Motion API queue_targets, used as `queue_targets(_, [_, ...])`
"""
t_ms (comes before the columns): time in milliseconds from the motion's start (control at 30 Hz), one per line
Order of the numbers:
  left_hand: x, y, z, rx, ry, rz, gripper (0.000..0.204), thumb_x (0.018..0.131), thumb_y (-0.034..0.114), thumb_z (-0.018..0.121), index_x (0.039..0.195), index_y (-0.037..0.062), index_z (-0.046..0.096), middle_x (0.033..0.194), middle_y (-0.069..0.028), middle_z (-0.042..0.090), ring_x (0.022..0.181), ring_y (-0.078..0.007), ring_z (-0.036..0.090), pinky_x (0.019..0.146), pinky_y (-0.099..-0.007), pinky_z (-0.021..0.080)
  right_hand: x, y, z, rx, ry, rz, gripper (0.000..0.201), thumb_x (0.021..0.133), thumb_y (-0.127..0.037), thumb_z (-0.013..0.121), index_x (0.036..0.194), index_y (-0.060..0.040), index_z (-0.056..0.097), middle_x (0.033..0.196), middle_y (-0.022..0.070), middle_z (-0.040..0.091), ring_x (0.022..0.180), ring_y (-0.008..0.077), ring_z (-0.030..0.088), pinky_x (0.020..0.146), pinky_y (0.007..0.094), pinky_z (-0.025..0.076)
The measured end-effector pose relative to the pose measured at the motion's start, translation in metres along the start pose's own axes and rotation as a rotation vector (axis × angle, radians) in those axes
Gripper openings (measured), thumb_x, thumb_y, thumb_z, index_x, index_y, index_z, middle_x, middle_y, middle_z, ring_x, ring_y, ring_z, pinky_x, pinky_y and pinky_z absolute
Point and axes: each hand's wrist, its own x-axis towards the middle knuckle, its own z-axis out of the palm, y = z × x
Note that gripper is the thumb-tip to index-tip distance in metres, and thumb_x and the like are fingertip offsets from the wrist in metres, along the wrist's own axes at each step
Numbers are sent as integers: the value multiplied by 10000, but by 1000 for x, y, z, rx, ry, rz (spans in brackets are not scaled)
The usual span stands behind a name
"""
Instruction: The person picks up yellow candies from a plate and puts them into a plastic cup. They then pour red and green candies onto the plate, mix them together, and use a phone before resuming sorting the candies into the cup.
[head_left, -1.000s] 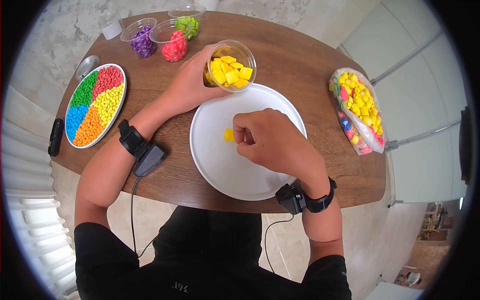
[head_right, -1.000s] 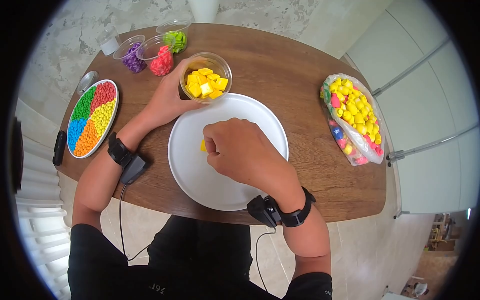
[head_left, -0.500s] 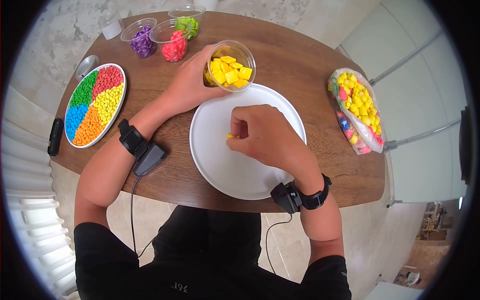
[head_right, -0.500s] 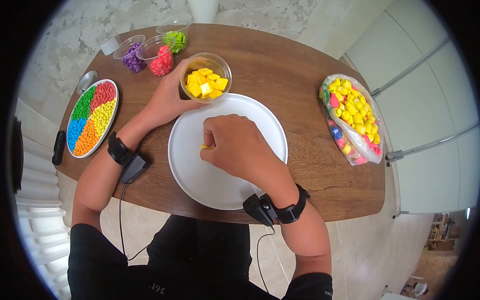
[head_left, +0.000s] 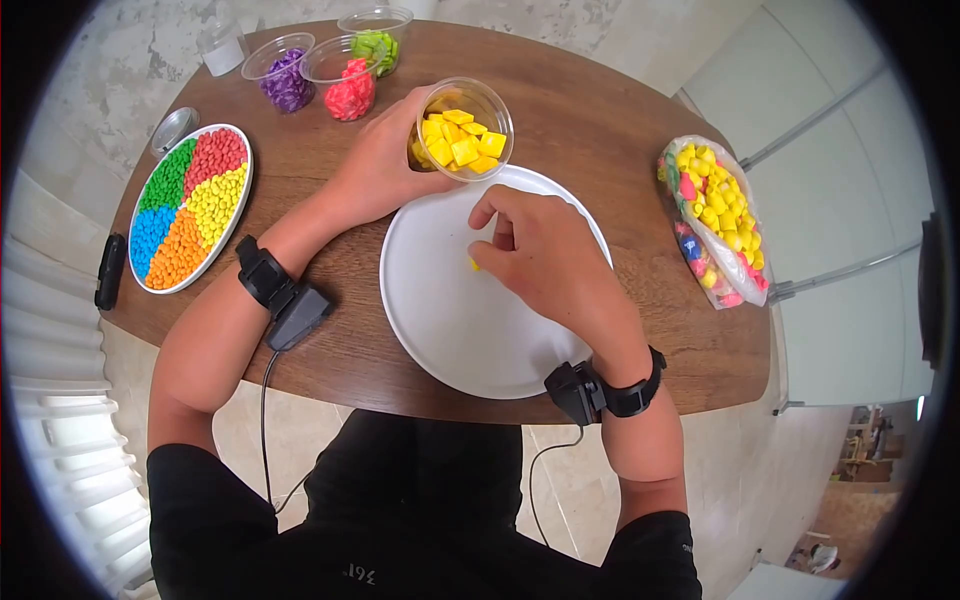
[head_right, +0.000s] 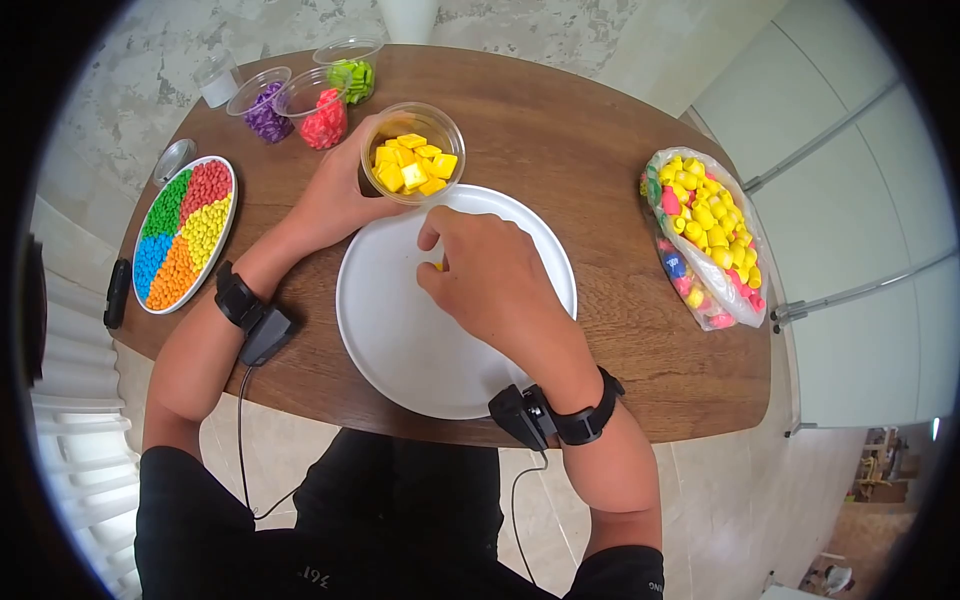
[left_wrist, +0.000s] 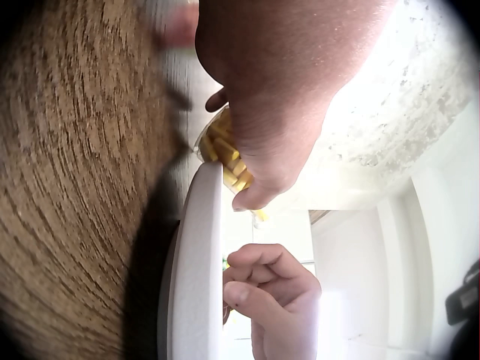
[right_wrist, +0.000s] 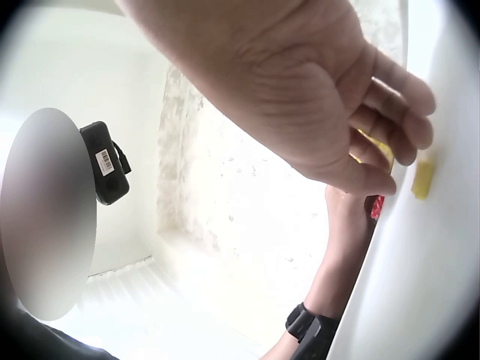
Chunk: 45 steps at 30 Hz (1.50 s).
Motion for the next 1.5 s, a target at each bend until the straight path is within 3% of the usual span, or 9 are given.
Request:
queue_targets(133, [0, 7, -3, -3, -64, -79, 838, 757, 92, 862, 1494, 28, 469, 1386, -122, 612, 1316, -218, 577, 1147, -374, 435, -2, 13, 9, -84, 35, -64, 145, 848, -133, 729, 929, -13, 713, 867, 169, 741, 869, 333, 716, 829, 424, 554])
queue_targets(467, [0, 4, -3, 6, -65, -65, 842, 756, 96, 862, 1496, 31, 467, 1392, -125, 608, 1324, -222, 571, 1151, -376, 430, 0, 6, 5, 15, 30, -107, 145, 818, -128, 744, 877, -9, 685, 790, 138, 709, 756, 285, 697, 726, 387, 540])
queue_targets(567, [1, 1, 0, -5, 0, 10, 823, 726, 196, 873, 1445, 50, 500, 1322, -175, 655, 1251, -345, 632, 1075, -427, 492, -1, 2, 1, -17, 26, -69, 116, 839, -121, 741, 882, -19, 707, 807, 147, 737, 770, 323, 715, 756, 412, 554])
queue_targets(633, [0, 4, -3, -4, -54, -59, 831, 762, 102, 864, 1491, 30, 471, 1384, -126, 614, 1316, -221, 578, 1146, -375, 435, -1, 3, 2, -15, 8, -55, 118, 849, -127, 741, 890, -20, 711, 798, 143, 737, 764, 315, 717, 758, 410, 555])
queue_targets(767, [0, 4, -2, -2, -59, -68, 832, 763, 103, 864, 1493, 29, 470, 1384, -124, 615, 1316, -218, 578, 1146, -373, 434, 0, 2, 4, 6, -37, -41, 136, 878, -155, 733, 903, -21, 725, 783, 135, 739, 758, 306, 721, 760, 406, 556])
queue_targets(833, [0, 1, 1, 2, 6, 7, 816, 731, 204, 881, 1441, 55, 506, 1318, -168, 662, 1247, -338, 637, 1071, -425, 496, 0, 0, 3, 23, -68, -11, 144, 886, -163, 731, 906, -21, 728, 780, 132, 740, 757, 306, 721, 763, 407, 557])
queue_targets(1100, [0, -1, 1, -5, 1, 3, 819, 729, 199, 881, 1441, 49, 506, 1337, -167, 653, 1261, -341, 630, 1078, -423, 493, -4, 5, -1, -95, -150, -40, 259, 815, -234, 777, 943, -14, 731, 912, 159, 733, 896, 327, 696, 848, 424, 541])
queue_targets(1167, [0, 0, 1, -8, -2, -1, 820, 729, 199, 881, 1442, 48, 505, 1338, -167, 652, 1263, -341, 628, 1080, -424, 491, -4, 10, 4, -61, -136, -90, 271, 791, -224, 786, 944, -7, 729, 804, 128, 708, 781, 279, 681, 752, 394, 525])
queue_targets(1500, [5, -4, -5, -349, 134, -259, 815, 817, 246, 897, 1472, 17, 470, 1295, -128, 628, 1203, -187, 608, 1021, -336, 500, -3, 11, 6, -13, -142, -142, 216, 765, -143, 761, 897, -4, 663, 707, 116, 665, 665, 242, 650, 648, 372, 503])
